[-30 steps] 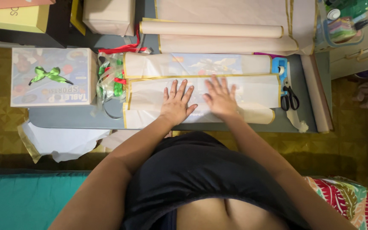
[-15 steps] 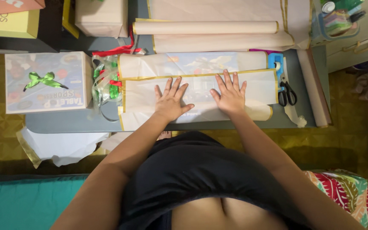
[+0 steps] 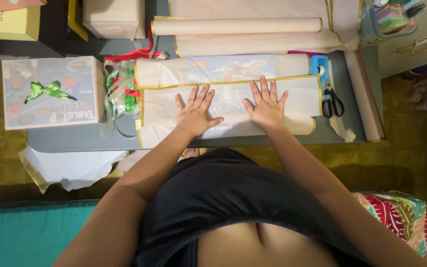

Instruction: The person cuts a length of wrapping paper from a roll with scissors, lays a boxed item on the paper, folds the paper over the box, and secures it with tape. They then fold and crease the paper at the open ends of the box and lift the wrapped item off the table.

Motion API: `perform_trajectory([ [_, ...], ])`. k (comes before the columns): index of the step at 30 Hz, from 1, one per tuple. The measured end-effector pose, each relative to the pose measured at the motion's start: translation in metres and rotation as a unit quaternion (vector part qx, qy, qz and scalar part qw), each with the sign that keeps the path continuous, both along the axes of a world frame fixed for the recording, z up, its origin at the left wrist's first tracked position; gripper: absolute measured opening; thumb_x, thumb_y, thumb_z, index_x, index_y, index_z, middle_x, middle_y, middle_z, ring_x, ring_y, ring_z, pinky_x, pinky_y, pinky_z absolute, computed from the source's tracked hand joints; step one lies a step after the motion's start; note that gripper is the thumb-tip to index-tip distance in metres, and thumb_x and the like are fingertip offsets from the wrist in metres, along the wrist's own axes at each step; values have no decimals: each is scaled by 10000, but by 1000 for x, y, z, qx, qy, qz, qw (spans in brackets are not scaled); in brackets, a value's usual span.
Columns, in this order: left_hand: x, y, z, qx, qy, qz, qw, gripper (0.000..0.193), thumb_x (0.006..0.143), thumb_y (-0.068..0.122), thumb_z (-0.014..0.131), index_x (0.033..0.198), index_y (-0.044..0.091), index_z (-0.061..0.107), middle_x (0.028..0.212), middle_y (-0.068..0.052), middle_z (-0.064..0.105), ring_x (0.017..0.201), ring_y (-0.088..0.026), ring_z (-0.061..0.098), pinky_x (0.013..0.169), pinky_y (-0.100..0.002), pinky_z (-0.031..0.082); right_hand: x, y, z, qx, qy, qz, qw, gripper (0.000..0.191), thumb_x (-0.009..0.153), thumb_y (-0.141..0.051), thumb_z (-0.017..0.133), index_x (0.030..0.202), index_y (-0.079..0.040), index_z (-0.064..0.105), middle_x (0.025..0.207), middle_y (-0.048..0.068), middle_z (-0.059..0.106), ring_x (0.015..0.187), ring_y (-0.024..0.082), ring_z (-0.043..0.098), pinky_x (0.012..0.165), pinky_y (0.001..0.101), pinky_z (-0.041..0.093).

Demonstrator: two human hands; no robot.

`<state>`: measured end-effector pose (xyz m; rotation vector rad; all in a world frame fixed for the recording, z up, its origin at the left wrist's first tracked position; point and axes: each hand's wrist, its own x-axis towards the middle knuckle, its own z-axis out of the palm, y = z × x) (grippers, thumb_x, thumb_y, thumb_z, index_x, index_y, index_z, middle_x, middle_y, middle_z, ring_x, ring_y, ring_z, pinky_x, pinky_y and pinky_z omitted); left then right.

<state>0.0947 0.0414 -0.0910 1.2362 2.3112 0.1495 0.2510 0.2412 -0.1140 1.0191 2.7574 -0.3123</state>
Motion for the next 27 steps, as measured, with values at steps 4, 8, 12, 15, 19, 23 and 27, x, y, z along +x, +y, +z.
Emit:
perform_trajectory([
  [4, -1, 1, 1, -6, -3, -3, 1000, 1053, 816, 788, 547, 1634, 280, 119, 1714, 75, 24, 1573, -207, -13, 1185, -716, -22, -2, 0, 3, -19, -44, -12, 999, 725, 1000, -653, 304, 1629, -317, 171, 1723, 0, -3, 1571, 321, -57, 1165, 699, -109],
  [8, -1, 0, 0, -6, -1, -2, 1000, 1057, 816, 800, 544, 1638, 281, 126, 1719, 75, 25, 1579, -205, -3, 1185, -731, -14, 1, -5, -1, 37, 0, 8, 999, 748, 1021, -646, 309, 1643, -252, 176, 1732, 55, 2, 1568, 371, -65, 1135, 720, -114],
  [12, -1, 0, 1, -6, 1, 2, 1000, 1060, 812, 799, 548, 1636, 280, 127, 1718, 78, 21, 1578, -204, -1, 1172, -746, -7, 3, -19, -11, 51, 78, 98, 991, 728, 1033, -636, 349, 1632, -240, 231, 1724, 84, 45, 1557, 381, -24, 1139, 730, -69],
  [15, -2, 2, 1, -8, -4, 5, 1000, 1061, 803, 796, 557, 1634, 289, 136, 1718, 89, 27, 1581, -196, 3, 1178, -742, -3, 8, -36, -19, 10, 35, 91, 995, 709, 980, -600, 436, 1606, -287, 317, 1731, 41, 107, 1578, 369, 22, 1173, 726, -4],
  [19, -2, 2, -1, -4, 2, 3, 1000, 1058, 800, 790, 565, 1632, 288, 146, 1717, 91, 33, 1577, -200, 4, 1178, -740, -2, 12, -38, -22, -4, 67, 87, 994, 695, 992, -593, 476, 1599, -281, 343, 1716, 52, 135, 1570, 391, 41, 1173, 725, 24],
  [23, -3, 1, -7, 10, 18, -8, 1000, 1057, 806, 800, 561, 1632, 278, 154, 1714, 78, 45, 1574, -209, 17, 1172, -749, 11, 11, -38, -21, -12, 54, 76, 996, 701, 980, -600, 482, 1591, -288, 340, 1718, 45, 134, 1571, 389, 39, 1174, 721, 24],
  [27, -5, -1, -13, 24, 35, -13, 999, 1046, 813, 795, 563, 1630, 272, 173, 1714, 69, 62, 1574, -220, 35, 1163, -763, 31, 10, -41, -20, -10, 50, 74, 996, 718, 973, -609, 476, 1600, -294, 328, 1718, 47, 128, 1572, 388, 25, 1175, 723, 18],
])
